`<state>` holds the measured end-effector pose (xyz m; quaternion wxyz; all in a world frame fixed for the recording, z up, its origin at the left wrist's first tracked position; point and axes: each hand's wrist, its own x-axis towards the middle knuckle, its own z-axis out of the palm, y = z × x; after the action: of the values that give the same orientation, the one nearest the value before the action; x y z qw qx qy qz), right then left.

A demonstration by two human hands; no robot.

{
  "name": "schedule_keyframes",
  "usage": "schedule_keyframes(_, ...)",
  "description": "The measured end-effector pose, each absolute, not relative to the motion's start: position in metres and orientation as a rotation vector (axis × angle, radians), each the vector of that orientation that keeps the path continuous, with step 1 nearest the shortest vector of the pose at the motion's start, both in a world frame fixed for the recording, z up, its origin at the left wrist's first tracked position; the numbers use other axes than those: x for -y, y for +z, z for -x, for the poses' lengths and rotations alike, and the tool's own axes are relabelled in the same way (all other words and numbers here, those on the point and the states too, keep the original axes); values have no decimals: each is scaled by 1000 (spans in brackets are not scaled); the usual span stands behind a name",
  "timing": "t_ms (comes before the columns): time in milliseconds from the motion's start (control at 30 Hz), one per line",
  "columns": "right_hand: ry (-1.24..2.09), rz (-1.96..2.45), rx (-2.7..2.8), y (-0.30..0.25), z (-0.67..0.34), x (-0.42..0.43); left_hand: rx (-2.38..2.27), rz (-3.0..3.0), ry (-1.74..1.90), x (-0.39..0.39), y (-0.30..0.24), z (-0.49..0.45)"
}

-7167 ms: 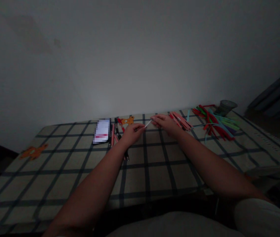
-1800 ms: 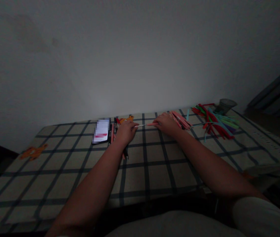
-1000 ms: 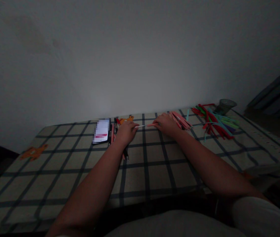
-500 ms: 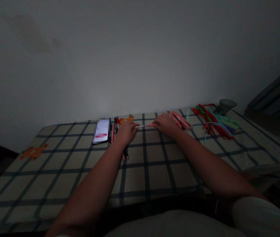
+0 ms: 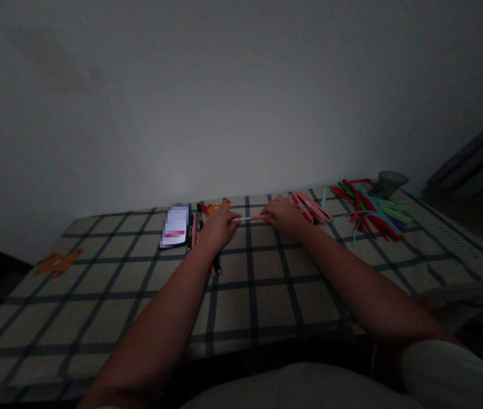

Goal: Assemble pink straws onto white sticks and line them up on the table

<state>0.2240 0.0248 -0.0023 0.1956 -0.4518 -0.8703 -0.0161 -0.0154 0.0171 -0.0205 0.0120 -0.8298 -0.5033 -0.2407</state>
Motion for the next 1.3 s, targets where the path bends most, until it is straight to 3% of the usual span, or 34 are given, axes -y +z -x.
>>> schedule_keyframes(1300,-77,1091,2456,-3,-221,-22,1321,2815,-738,-10,-17,5)
